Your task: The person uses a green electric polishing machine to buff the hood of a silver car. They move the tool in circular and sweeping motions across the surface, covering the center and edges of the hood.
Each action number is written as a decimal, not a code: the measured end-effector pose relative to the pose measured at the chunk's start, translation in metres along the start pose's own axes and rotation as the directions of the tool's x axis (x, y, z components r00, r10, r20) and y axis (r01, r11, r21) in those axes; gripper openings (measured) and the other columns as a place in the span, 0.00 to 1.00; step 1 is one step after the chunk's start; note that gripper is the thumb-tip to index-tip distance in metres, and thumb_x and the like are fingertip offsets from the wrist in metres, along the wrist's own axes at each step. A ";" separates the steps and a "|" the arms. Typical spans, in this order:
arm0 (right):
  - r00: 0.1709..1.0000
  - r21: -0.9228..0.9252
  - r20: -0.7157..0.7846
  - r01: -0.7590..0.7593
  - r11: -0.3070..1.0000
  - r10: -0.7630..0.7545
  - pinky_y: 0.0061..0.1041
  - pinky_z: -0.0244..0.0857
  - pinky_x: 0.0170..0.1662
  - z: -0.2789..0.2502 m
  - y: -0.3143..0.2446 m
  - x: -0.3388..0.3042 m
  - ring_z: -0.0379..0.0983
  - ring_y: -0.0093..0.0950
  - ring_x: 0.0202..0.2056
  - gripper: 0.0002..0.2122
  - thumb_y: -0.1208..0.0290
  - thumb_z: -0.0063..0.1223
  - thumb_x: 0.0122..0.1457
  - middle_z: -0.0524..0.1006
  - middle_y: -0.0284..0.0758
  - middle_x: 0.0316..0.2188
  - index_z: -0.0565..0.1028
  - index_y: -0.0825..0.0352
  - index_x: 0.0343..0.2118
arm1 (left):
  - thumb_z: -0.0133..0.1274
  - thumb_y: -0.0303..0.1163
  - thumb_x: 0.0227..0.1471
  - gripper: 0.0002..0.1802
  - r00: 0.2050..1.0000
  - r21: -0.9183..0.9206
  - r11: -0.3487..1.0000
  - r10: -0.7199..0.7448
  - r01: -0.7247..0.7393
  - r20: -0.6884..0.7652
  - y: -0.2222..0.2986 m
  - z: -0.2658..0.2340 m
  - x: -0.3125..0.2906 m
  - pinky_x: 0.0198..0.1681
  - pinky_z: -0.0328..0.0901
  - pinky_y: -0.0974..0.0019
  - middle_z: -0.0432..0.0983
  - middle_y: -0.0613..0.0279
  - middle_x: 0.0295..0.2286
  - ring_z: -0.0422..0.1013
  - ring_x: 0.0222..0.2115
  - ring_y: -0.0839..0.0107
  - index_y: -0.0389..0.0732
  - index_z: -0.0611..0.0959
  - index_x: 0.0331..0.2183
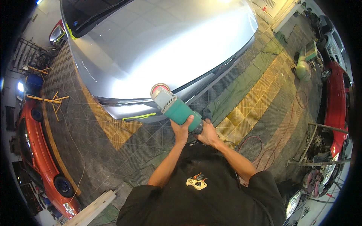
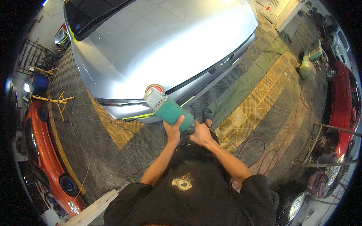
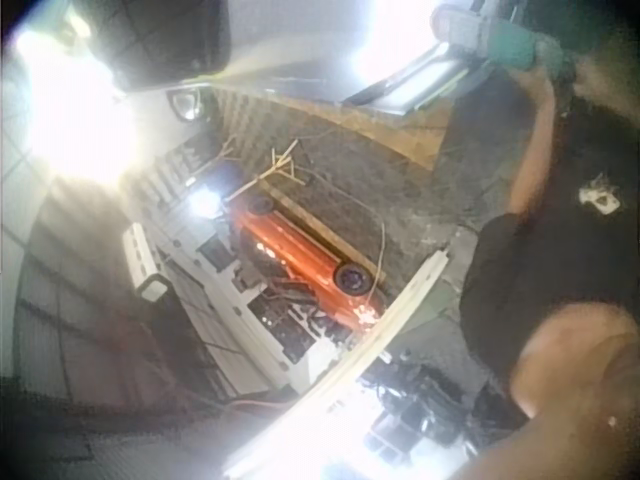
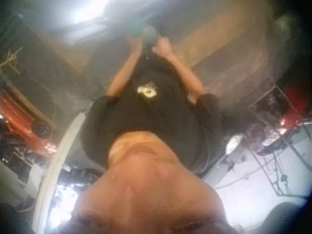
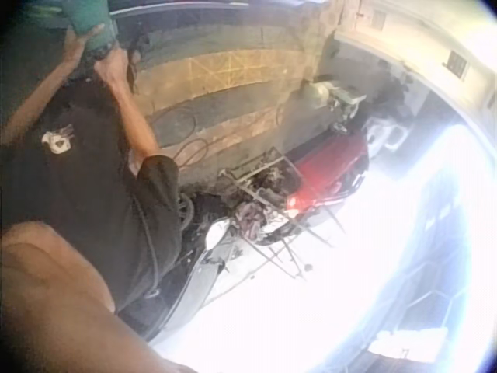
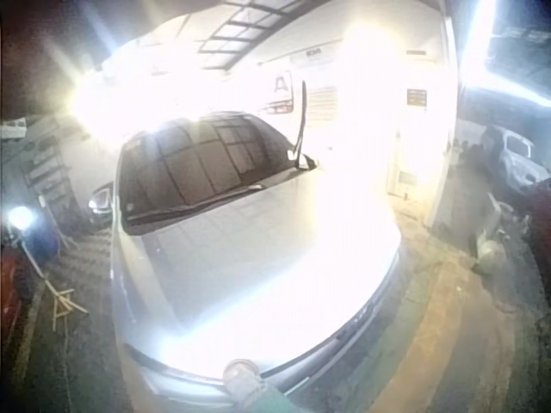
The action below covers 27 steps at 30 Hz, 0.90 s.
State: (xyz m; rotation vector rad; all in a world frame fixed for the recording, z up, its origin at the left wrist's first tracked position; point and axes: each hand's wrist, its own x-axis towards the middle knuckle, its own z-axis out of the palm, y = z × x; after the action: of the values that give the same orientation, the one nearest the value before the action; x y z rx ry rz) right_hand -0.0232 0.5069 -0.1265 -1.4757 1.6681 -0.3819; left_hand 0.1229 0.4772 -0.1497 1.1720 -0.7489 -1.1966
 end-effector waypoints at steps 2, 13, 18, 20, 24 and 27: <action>0.999 0.016 -0.038 0.031 0.999 -0.030 0.42 0.74 0.51 -0.002 0.003 0.003 0.79 0.57 0.45 0.28 0.67 0.71 0.45 0.82 0.56 0.37 0.76 0.73 0.51 | 0.75 0.32 0.45 0.34 1.000 -0.011 1.000 0.000 0.000 0.009 -0.001 0.005 0.004 0.50 0.70 0.61 0.77 0.60 0.43 0.75 0.42 0.67 0.36 0.76 0.50; 0.951 0.551 -0.218 -0.064 0.832 0.218 0.30 0.67 0.24 -0.088 0.083 0.036 0.73 0.29 0.18 0.06 0.78 0.56 0.44 0.77 0.37 0.19 0.77 0.73 0.27 | 0.79 0.46 0.35 0.53 0.951 0.423 0.905 -0.167 0.042 0.261 -0.016 0.181 0.055 0.51 0.72 0.53 0.80 0.42 0.45 0.79 0.46 0.50 0.30 0.68 0.54; 0.924 0.681 -0.244 -0.052 0.731 0.294 0.30 0.66 0.21 -0.132 0.079 0.058 0.71 0.30 0.15 0.03 0.79 0.50 0.46 0.74 0.37 0.16 0.75 0.72 0.21 | 0.77 0.54 0.32 0.56 0.893 0.617 0.785 -0.313 0.052 0.324 -0.003 0.248 0.086 0.50 0.73 0.50 0.80 0.34 0.44 0.79 0.45 0.41 0.28 0.68 0.53; 0.923 0.709 -0.235 -0.052 0.703 0.305 0.29 0.66 0.21 -0.133 0.079 0.059 0.71 0.30 0.16 0.04 0.78 0.50 0.47 0.74 0.38 0.15 0.75 0.72 0.21 | 0.77 0.54 0.33 0.57 0.861 0.630 0.771 -0.379 0.091 0.339 0.004 0.253 0.088 0.53 0.71 0.51 0.78 0.32 0.46 0.78 0.48 0.42 0.27 0.68 0.54; 0.932 0.690 -0.259 -0.006 0.724 0.254 0.29 0.66 0.22 -0.117 0.055 0.051 0.72 0.30 0.16 0.04 0.77 0.52 0.48 0.74 0.37 0.15 0.75 0.72 0.21 | 0.77 0.54 0.35 0.57 0.902 0.538 0.834 -0.318 0.121 0.291 0.013 0.216 0.073 0.53 0.72 0.50 0.79 0.32 0.46 0.78 0.47 0.42 0.27 0.68 0.55; 0.959 0.507 -0.254 0.022 0.862 0.125 0.28 0.66 0.22 -0.093 0.028 0.050 0.73 0.27 0.17 0.05 0.76 0.54 0.50 0.76 0.35 0.16 0.77 0.72 0.23 | 0.77 0.52 0.36 0.55 0.959 0.434 0.897 -0.192 0.085 0.209 0.019 0.157 0.053 0.50 0.73 0.52 0.80 0.36 0.43 0.79 0.45 0.45 0.30 0.67 0.55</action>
State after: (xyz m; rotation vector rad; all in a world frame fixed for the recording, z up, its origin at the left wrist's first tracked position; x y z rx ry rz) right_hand -0.1083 0.4399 -0.1110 -1.0102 1.6476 -0.9597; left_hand -0.0019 0.3815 -0.0953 1.4661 -1.1724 -1.3586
